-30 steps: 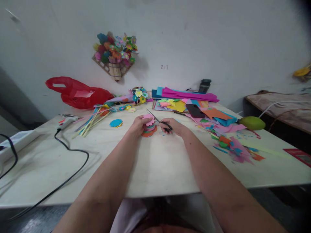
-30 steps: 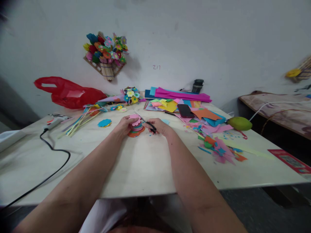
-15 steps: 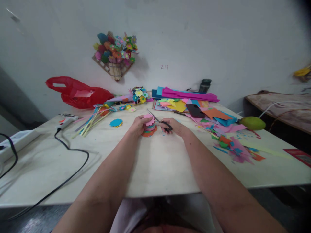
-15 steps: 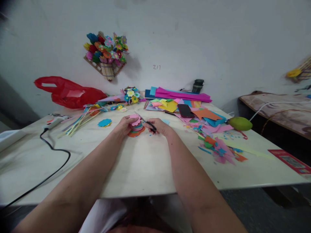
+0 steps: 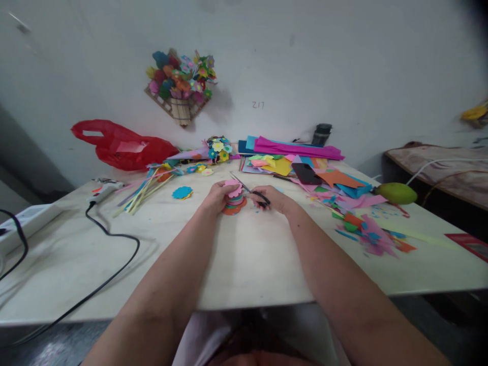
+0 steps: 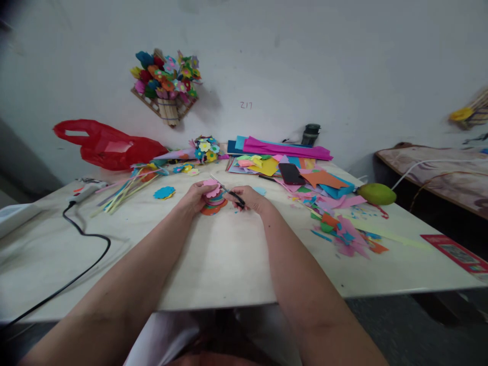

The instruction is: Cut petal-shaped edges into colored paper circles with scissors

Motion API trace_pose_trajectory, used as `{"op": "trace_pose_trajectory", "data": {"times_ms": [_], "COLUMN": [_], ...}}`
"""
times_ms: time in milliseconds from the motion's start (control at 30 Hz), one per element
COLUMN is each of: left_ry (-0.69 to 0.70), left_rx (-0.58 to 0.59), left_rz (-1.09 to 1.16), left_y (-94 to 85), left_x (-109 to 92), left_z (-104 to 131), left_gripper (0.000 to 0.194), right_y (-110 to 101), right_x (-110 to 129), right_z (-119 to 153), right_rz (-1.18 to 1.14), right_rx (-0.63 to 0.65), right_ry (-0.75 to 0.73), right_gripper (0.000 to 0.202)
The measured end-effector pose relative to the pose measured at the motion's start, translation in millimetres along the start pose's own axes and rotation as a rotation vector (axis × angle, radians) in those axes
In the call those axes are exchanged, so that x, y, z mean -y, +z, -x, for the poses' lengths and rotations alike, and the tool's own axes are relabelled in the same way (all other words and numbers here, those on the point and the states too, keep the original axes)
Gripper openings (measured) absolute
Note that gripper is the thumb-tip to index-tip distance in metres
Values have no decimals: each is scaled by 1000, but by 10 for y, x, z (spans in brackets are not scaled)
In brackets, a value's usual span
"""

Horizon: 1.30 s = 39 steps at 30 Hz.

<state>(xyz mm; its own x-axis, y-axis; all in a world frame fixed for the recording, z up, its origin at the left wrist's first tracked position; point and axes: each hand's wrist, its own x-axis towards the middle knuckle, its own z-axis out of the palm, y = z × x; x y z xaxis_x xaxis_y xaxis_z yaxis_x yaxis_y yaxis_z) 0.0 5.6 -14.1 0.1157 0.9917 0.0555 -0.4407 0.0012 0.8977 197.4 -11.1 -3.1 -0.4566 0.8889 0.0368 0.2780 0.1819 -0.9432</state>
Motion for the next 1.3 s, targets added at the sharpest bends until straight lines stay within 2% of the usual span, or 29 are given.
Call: {"op": "trace_pose_trajectory", "data": {"times_ms": [500, 1000, 1300], "left_ry": [1, -19, -1], "left_rx": [2, -57, -68], "left_rz": [-1, 53, 73], "left_y": [-3, 61, 38], "left_x": [-9, -61, -37], "left_z": [12, 52, 13], "left_gripper": [23, 20, 22], "right_y": [-2, 1, 0], "right_x": [0, 27, 26], "right_z": [-4, 7, 4], "right_rz": [-16, 0, 1], "right_rx": [-3, -15, -23], "right_ry": [-8, 17, 23], "right_gripper": [30, 33, 31]}}
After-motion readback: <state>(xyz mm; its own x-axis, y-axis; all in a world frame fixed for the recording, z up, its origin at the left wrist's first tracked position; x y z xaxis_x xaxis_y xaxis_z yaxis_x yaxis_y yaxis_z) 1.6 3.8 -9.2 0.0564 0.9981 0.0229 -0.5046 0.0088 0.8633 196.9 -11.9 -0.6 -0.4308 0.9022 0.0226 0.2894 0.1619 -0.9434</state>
